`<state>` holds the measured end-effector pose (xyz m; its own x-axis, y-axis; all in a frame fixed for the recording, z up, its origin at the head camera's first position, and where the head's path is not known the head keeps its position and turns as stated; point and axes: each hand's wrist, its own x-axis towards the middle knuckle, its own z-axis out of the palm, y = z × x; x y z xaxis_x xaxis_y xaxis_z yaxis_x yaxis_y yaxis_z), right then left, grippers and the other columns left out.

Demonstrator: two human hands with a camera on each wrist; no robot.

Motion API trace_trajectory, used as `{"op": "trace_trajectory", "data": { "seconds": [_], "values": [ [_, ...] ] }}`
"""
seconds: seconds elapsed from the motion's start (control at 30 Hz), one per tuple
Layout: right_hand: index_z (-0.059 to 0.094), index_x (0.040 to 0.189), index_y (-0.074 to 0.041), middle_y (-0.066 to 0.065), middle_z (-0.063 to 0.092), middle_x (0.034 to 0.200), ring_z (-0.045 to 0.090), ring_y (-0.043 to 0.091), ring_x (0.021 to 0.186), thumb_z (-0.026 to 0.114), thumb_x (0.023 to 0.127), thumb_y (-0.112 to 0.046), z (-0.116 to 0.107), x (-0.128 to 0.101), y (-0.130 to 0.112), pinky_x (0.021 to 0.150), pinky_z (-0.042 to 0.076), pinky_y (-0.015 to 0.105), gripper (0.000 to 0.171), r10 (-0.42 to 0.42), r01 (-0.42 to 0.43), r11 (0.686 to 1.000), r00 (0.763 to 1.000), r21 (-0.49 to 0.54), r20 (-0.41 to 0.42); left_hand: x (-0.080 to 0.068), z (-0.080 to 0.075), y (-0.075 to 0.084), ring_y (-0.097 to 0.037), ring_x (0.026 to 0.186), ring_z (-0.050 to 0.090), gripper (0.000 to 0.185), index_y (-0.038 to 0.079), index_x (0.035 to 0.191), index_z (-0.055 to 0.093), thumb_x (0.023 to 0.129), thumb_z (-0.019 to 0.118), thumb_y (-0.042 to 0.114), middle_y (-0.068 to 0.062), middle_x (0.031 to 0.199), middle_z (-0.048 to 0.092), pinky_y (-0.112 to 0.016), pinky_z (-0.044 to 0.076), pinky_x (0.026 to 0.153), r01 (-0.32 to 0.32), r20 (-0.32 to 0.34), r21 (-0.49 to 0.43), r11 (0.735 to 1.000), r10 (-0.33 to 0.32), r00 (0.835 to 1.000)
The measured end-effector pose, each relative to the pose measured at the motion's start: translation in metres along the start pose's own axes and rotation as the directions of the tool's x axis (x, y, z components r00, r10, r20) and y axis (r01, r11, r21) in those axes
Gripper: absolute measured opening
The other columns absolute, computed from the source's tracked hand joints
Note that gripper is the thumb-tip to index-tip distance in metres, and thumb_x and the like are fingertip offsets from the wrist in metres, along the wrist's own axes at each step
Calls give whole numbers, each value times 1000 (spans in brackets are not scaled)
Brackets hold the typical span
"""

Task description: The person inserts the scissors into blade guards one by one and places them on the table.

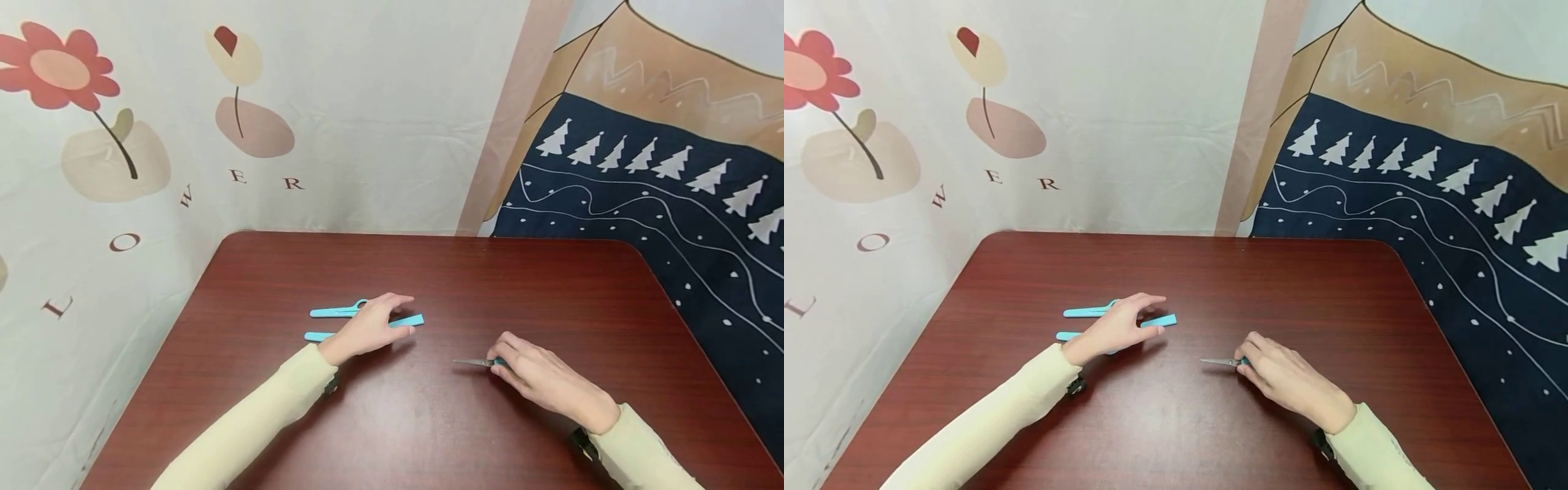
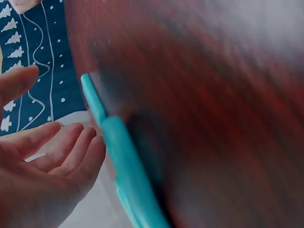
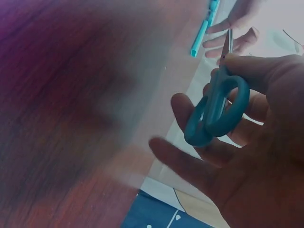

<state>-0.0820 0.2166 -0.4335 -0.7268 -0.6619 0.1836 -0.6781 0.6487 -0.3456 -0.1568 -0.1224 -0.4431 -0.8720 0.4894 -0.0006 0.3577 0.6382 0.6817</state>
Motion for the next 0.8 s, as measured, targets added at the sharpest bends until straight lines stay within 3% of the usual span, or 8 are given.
{"op": "trace_trajectory", "data": {
  "seconds": [0.33, 0.57, 0.8],
  "values": [
    [63, 111, -19, -14, 52, 104, 49, -3, 77, 73, 98, -13, -2, 1, 4, 68, 49, 19, 17, 49, -47, 996, 999, 77, -21, 16, 7, 0, -22, 114, 64, 48, 7, 137, 65, 92, 79, 17, -7, 129, 65, -36, 53, 94, 14, 59, 124, 992, -22, 998],
    [70, 121, -10, -6, 58, 108, 52, -3, 79, 76, 95, -12, -3, 4, 7, 69, 49, 16, 27, 3, 1, 999, 995, 47, -96, 22, 10, -2, -20, 101, 63, 34, 6, 124, 72, 91, 80, 13, -7, 115, 62, -33, 52, 86, 22, 57, 176, 984, -32, 998],
    [73, 108, -15, -8, 56, 104, 51, -5, 76, 79, 92, -10, -4, 6, 7, 67, 47, 13, 18, -46, 47, 999, 988, 6, -147, 22, 9, -2, -19, 95, 61, 22, 8, 110, 75, 90, 83, 14, -2, 101, 62, -32, 51, 83, 23, 45, 185, 983, -31, 999]
  ]
}}
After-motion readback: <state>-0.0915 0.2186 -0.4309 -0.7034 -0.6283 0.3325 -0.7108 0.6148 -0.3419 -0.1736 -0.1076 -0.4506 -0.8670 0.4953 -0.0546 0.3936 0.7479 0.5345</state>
